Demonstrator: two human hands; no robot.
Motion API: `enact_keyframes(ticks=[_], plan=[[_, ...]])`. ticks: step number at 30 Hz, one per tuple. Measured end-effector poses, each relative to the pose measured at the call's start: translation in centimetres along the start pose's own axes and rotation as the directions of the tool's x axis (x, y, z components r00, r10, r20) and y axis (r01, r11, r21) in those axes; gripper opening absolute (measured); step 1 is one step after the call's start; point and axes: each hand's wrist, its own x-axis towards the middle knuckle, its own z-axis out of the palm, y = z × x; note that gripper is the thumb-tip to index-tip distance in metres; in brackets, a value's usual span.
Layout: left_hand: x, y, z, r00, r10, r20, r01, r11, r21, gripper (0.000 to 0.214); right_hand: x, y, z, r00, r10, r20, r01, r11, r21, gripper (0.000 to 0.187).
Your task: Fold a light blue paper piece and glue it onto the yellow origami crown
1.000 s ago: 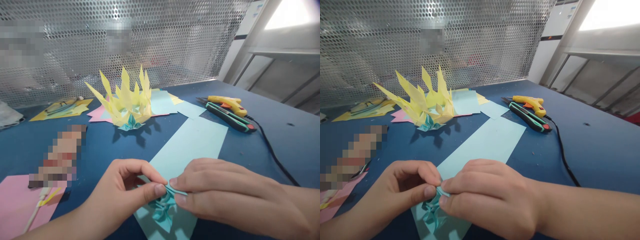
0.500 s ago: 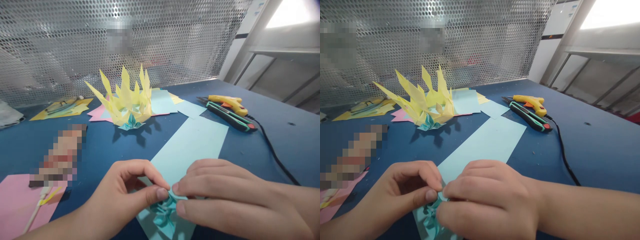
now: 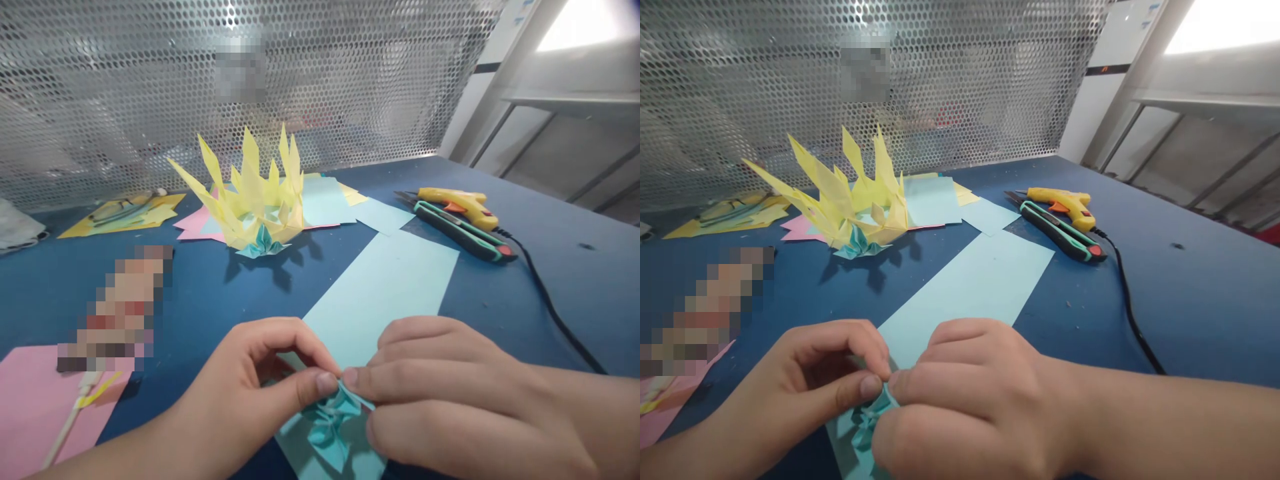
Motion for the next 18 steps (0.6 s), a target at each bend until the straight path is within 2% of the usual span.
enact_keyframes(ticks=[5,8,12,15,18], plan=[[0.2,0.0,0.0,0.999,-0.034,0.021,0.034,0.999,-0.007,0.02,0.8,0.2,-0.6,0.994,0.063,0.09,-0.068,0.996,0.053,0.026],[0.2,-0.1,0.0,1.0,-0.011,0.03,0.01,1.0,0.011,0.023,1.1,0.0,-0.6,0.986,0.139,0.089,-0.143,0.989,0.043,0.016],[0.2,-0.2,0.0,0.999,0.034,-0.027,-0.033,0.999,0.022,0.019,1.1,0.0,-0.4,0.96,0.27,0.069,-0.277,0.951,0.138,0.018],[0.2,-0.4,0.0,0.987,0.107,-0.123,-0.116,0.991,-0.065,0.021,1.3,0.4,-0.3,0.898,0.439,0.023,-0.436,0.881,0.183,0.023],[0.2,-0.7,0.0,0.97,0.19,-0.151,-0.203,0.976,-0.081,0.018,1.5,0.9,-0.2,0.794,0.606,-0.042,-0.596,0.791,0.139,0.025]])
